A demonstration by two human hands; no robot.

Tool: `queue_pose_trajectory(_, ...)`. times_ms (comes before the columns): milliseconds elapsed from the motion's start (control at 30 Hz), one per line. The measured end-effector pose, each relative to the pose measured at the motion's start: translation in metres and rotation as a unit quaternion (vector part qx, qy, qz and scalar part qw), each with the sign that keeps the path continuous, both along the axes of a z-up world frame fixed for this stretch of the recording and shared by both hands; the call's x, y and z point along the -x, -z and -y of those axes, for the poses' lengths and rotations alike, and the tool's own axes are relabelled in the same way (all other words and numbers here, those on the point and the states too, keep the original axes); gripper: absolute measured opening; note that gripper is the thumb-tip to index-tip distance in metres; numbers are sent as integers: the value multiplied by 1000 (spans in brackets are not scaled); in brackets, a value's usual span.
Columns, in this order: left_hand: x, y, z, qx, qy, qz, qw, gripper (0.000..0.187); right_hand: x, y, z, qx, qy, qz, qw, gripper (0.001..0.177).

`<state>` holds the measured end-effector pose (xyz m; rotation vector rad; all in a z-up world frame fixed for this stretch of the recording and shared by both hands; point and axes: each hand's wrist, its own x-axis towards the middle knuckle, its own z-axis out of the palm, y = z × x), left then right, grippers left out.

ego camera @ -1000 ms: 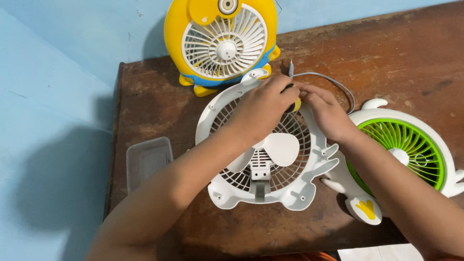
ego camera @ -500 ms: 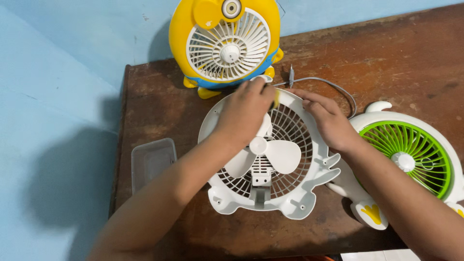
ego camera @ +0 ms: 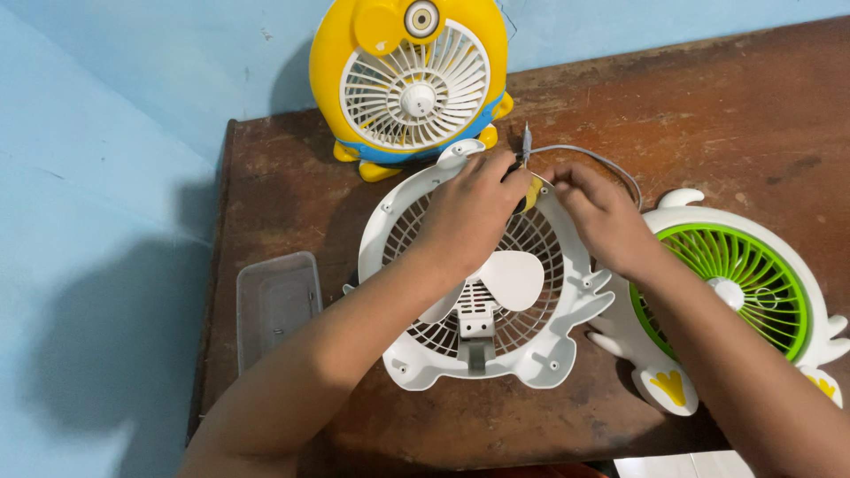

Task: The person assembles a small electric fan by screwing the base, attaching the green front grille, wiping the white rear grille with a yellow cloth, and then joining the two halves together. The person uses a screwdriver and a cloth during the process.

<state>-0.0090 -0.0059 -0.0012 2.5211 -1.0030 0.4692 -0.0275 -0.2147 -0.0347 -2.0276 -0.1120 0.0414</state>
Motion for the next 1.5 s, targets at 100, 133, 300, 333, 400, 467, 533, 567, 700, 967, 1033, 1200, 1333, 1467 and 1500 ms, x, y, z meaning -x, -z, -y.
queue_pose_trajectory(100,-1,-2,1,22,4,13,1000,24,17,-27,10,148,-1,-205,967,31)
queue_pose_trajectory(133,1,-2,1,18,2,13,1000,24,24,-28,9,146,-12,-169,975,32)
queue_pose_trajectory(300,4,1,-1,47,-19,41,998,20,44,-15,-4,120,3,12,993,46)
queue_pose_trajectory(333,3,1,-4,25,-46,29,998,19,45,-13,-4,122,13,16,992,46)
queue_pose_trajectory(400,-2,1,-12,-19,-103,6,995,17,45,-8,-4,126,31,25,991,48)
queue_pose_trajectory(467,-5,2,-19,-23,-134,-1,991,18,46,-3,-3,124,64,-23,990,48)
queue_pose_trajectory(533,-7,5,-20,-19,-144,3,989,19,46,2,-2,122,66,1,990,46)
queue_pose_trajectory(567,-7,7,-18,-12,-139,11,990,19,46,3,-1,121,52,49,990,45)
queue_pose_trajectory(700,-3,9,-10,88,-21,58,994,27,44,2,-2,133,41,58,989,46)
queue_pose_trajectory(967,-4,4,-14,6,-133,0,991,20,54,-22,-10,133,82,-24,988,42)
queue_pose_trajectory(1033,-3,6,-15,-8,-152,-6,988,18,62,-26,-13,104,83,-37,990,44)
queue_pose_trajectory(1200,-1,10,-21,50,-63,26,996,31,81,-28,-28,44,109,-14,993,49)
queue_pose_trajectory(1333,1,9,-24,94,-15,28,995,41,84,-27,-37,-38,175,-131,975,50)
queue_pose_trajectory(1467,4,4,-24,75,-77,-5,994,35,85,-32,-41,-37,177,-126,975,48)
queue_pose_trajectory(1500,4,3,-25,62,-99,-4,993,36,84,-34,-42,-31,189,-151,970,47)
